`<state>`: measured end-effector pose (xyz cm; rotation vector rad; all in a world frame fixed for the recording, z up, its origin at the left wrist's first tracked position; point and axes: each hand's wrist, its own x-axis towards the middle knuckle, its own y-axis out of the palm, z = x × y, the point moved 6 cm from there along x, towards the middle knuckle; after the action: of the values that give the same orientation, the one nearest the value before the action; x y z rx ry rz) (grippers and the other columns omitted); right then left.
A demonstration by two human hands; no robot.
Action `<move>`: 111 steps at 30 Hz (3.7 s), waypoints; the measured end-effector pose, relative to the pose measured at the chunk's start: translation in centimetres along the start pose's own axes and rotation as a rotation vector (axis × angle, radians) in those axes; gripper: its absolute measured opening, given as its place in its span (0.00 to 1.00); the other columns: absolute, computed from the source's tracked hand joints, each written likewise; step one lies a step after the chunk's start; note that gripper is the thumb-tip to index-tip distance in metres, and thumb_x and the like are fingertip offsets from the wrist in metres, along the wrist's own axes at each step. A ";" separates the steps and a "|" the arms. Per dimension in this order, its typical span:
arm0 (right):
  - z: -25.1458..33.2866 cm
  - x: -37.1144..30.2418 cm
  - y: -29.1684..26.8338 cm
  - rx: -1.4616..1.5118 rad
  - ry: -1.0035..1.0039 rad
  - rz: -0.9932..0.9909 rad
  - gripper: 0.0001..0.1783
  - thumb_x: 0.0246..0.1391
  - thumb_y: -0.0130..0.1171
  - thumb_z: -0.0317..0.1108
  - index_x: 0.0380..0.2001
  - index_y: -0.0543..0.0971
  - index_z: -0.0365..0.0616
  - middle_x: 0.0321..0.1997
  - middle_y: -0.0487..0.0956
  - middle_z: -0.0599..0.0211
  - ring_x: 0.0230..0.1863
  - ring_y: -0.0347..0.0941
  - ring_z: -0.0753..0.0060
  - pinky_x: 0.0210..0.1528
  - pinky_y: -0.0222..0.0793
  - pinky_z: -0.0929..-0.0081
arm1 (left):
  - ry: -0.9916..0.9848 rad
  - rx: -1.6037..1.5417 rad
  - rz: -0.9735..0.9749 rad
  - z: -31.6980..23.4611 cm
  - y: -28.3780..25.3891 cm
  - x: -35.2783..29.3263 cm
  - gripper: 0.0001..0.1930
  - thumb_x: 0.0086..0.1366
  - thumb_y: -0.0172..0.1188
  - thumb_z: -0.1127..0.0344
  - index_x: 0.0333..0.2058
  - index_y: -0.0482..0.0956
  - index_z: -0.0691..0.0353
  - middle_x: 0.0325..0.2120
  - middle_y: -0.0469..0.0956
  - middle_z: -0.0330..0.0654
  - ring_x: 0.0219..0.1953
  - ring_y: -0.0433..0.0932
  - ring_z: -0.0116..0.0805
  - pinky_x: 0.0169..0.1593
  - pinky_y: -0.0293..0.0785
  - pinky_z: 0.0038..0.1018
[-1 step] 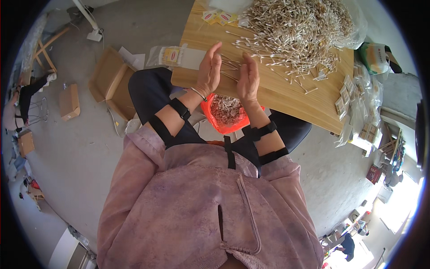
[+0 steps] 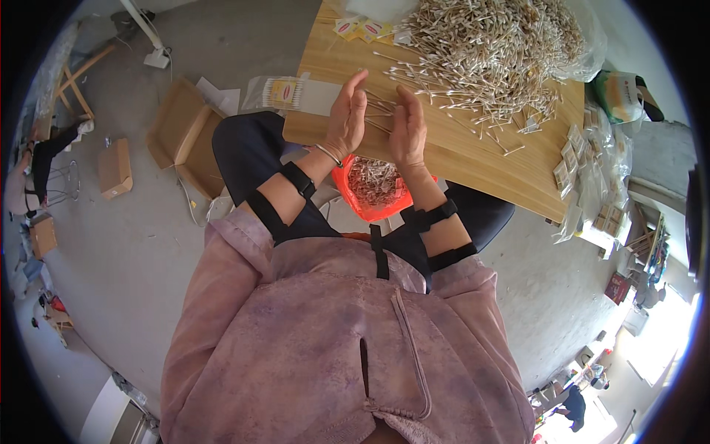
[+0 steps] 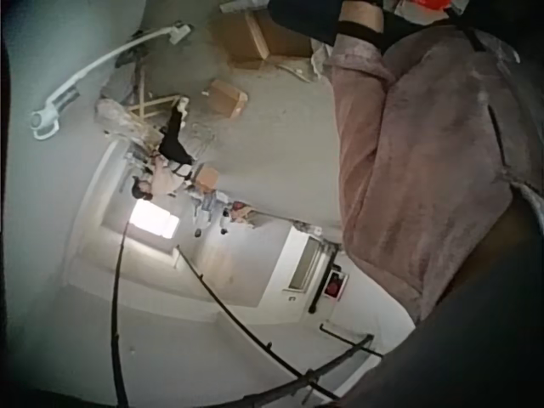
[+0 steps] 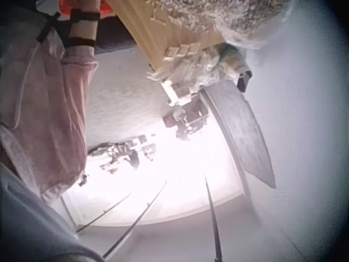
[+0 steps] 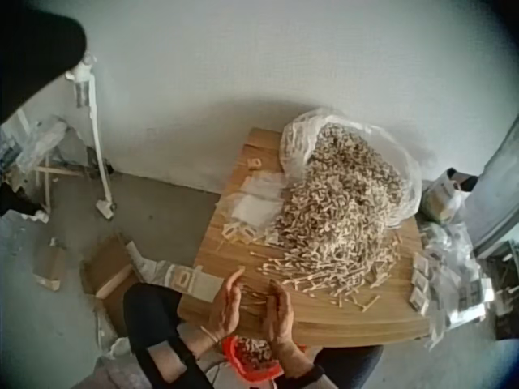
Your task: Counting and packaging small cotton swabs into individual plastic bags.
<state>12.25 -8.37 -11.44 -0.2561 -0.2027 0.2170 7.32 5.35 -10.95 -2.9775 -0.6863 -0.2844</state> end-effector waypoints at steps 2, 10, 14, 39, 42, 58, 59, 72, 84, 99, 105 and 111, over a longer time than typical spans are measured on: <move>1.3 0.1 1.0 -0.251 -0.150 0.097 0.20 0.51 0.48 0.23 0.50 0.69 0.38 0.53 0.71 0.50 0.59 0.61 0.48 0.63 0.55 0.59 | 0.003 -0.056 0.002 0.4 0.4 0.0 0.33 0.69 0.39 0.43 0.58 0.61 0.68 0.54 0.67 0.55 0.59 0.63 0.43 0.61 0.57 0.31; 0.8 0.2 0.9 -0.167 -0.155 0.191 0.22 0.48 0.50 0.22 0.49 0.70 0.40 0.51 0.73 0.57 0.58 0.61 0.49 0.62 0.55 0.56 | 0.002 -0.079 -0.038 1.0 -0.3 0.7 0.33 0.69 0.38 0.42 0.56 0.63 0.69 0.54 0.67 0.52 0.57 0.65 0.40 0.61 0.57 0.30; 1.9 0.0 0.6 -0.391 -0.343 0.100 0.18 0.45 0.54 0.22 0.43 0.74 0.42 0.49 0.73 0.58 0.56 0.62 0.49 0.59 0.58 0.57 | -0.026 -0.123 -0.087 1.5 -1.7 1.0 0.35 0.68 0.37 0.40 0.57 0.62 0.69 0.55 0.65 0.52 0.59 0.62 0.40 0.63 0.55 0.32; 1.6 2.5 2.1 -0.777 -0.288 0.186 0.05 0.48 0.57 0.34 0.30 0.78 0.48 0.40 0.72 0.63 0.47 0.64 0.55 0.50 0.59 0.58 | 0.116 0.051 -0.056 0.6 -1.2 0.8 0.29 0.69 0.41 0.45 0.53 0.67 0.68 0.49 0.72 0.48 0.52 0.69 0.36 0.56 0.62 0.27; 1.6 1.9 1.4 -0.763 -0.200 0.238 0.05 0.48 0.57 0.34 0.29 0.78 0.48 0.39 0.73 0.64 0.48 0.64 0.56 0.50 0.58 0.58 | 0.035 0.021 -0.024 0.6 -1.2 0.6 0.30 0.69 0.41 0.44 0.53 0.67 0.67 0.49 0.72 0.49 0.52 0.70 0.36 0.56 0.62 0.27; 2.9 -1.2 -0.2 -0.795 -0.357 0.232 0.27 0.45 0.62 0.39 0.51 0.72 0.51 0.56 0.66 0.61 0.58 0.59 0.52 0.58 0.55 0.55 | 0.073 0.014 -0.058 1.2 -1.2 0.8 0.28 0.69 0.41 0.45 0.51 0.69 0.67 0.51 0.71 0.50 0.54 0.69 0.39 0.57 0.62 0.28; 3.1 -1.2 -0.5 -0.764 -0.340 0.188 0.25 0.46 0.61 0.37 0.50 0.73 0.52 0.56 0.66 0.62 0.57 0.59 0.53 0.58 0.56 0.55 | 0.069 0.010 -0.057 1.2 -1.2 0.8 0.28 0.69 0.41 0.45 0.51 0.69 0.67 0.51 0.71 0.49 0.54 0.69 0.39 0.57 0.62 0.28; 3.0 -1.3 -1.1 -0.645 -0.384 0.160 0.16 0.43 0.62 0.31 0.40 0.79 0.52 0.50 0.70 0.66 0.52 0.62 0.55 0.54 0.59 0.56 | -0.017 -0.045 -0.036 1.3 -1.2 0.6 0.26 0.69 0.44 0.47 0.52 0.68 0.65 0.36 0.74 0.38 0.31 0.68 0.21 0.40 0.66 0.18; 2.1 0.2 -0.4 -0.766 -0.351 0.247 0.06 0.41 0.62 0.30 0.27 0.78 0.47 0.47 0.70 0.66 0.52 0.61 0.54 0.52 0.58 0.58 | 0.031 -0.022 -0.038 1.2 -1.2 0.6 0.24 0.69 0.46 0.50 0.52 0.69 0.64 0.38 0.73 0.36 0.29 0.65 0.19 0.37 0.65 0.17; 2.8 -0.7 0.0 -0.714 -0.274 0.218 0.39 0.41 0.67 0.35 0.58 0.63 0.45 0.59 0.63 0.57 0.61 0.55 0.49 0.61 0.52 0.53 | 0.067 -0.014 -0.075 1.1 -1.3 0.8 0.24 0.69 0.45 0.50 0.51 0.70 0.64 0.45 0.74 0.41 0.39 0.71 0.24 0.47 0.66 0.21; 2.3 -1.7 1.3 -0.837 -0.373 0.252 0.35 0.50 0.58 0.35 0.59 0.60 0.36 0.65 0.58 0.52 0.66 0.51 0.47 0.66 0.46 0.53 | -0.019 -0.021 -0.037 1.1 -1.1 0.5 0.24 0.69 0.44 0.49 0.51 0.70 0.66 0.48 0.74 0.45 0.43 0.72 0.28 0.50 0.66 0.23; 1.3 -2.9 3.6 -0.758 -0.314 0.289 0.35 0.53 0.52 0.38 0.61 0.56 0.32 0.67 0.52 0.43 0.69 0.43 0.42 0.69 0.39 0.52 | 0.091 -0.001 -0.064 1.2 -1.3 0.8 0.26 0.70 0.41 0.48 0.51 0.69 0.68 0.49 0.73 0.50 0.54 0.70 0.39 0.57 0.63 0.29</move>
<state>8.51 -5.36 -11.73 -1.0103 -0.5601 0.4644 7.68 6.96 -11.93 -2.9262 -0.7723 -0.4210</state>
